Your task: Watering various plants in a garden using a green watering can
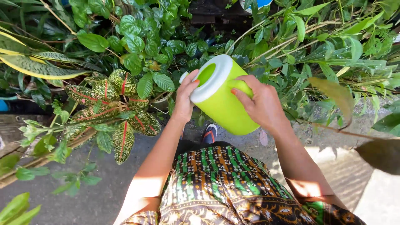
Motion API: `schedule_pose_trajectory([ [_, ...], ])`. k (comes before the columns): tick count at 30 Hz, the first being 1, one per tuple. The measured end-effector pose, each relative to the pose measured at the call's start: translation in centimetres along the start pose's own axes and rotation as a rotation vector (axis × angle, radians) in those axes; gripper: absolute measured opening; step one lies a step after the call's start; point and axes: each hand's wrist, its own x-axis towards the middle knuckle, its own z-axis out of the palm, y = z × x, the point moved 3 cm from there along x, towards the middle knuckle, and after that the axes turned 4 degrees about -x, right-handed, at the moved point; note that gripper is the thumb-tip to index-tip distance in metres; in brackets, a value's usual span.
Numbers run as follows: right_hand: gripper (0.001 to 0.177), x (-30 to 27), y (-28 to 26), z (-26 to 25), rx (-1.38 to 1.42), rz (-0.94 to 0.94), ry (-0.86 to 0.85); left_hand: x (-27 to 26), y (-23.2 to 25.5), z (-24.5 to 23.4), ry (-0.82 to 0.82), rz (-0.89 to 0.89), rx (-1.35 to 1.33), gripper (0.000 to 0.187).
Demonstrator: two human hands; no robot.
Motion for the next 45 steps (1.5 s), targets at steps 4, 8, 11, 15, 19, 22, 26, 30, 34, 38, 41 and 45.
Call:
schedule_pose_trajectory([
  [4,0.023,0.4,-0.7,1.2,-0.048,0.092,-0.039,0.1,0.8,-1.0,-0.072,-0.067,0.084,0.067],
  [8,0.027,0.0,-1.6,2.4,-0.14,0.148,-0.096,0.3,0.1,-2.4,-0.124,-0.149,0.132,0.072],
  [11,0.025,-0.3,-2.4,2.0,-0.143,0.042,0.024,0.6,2.2,-2.1,-0.145,-0.021,0.124,0.066],
  [15,0.026,-1.0,-5.6,0.5,0.006,-0.157,0.299,-2.0,9.9,1.4,-0.166,0.377,0.099,0.057],
  [19,0.031,-1.3,-8.2,0.0,-0.073,-0.309,0.35,-2.4,14.1,1.2,-0.247,0.642,0.09,0.052],
  [22,0.027,-0.9,-8.6,0.9,-0.108,-0.227,0.359,-1.7,13.7,0.2,-0.29,0.59,0.103,0.054],
  [26,0.021,-1.0,-6.9,2.8,0.017,0.047,0.249,0.2,7.3,-1.8,-0.256,0.207,0.15,0.055],
  [30,0.024,-2.3,-2.9,4.6,-0.147,0.34,0.079,0.0,0.8,-2.6,-0.273,-0.103,0.108,0.056],
  [34,0.029,-3.4,0.1,5.0,-0.151,0.454,0.031,0.4,-2.5,-3.5,-0.29,-0.171,0.136,0.051],
  [38,0.028,-4.5,0.1,4.0,-0.133,0.51,0.131,-0.1,0.8,-1.2,-0.433,-0.167,0.19,0.068],
  [41,0.027,-5.6,0.2,3.5,-0.092,0.529,0.196,-0.2,2.3,0.1,-0.48,-0.135,0.239,0.076],
  [45,0.027,-7.7,2.1,3.5,-0.104,0.601,0.194,-0.9,-0.5,-0.3,-0.468,-0.212,0.329,0.081],
])
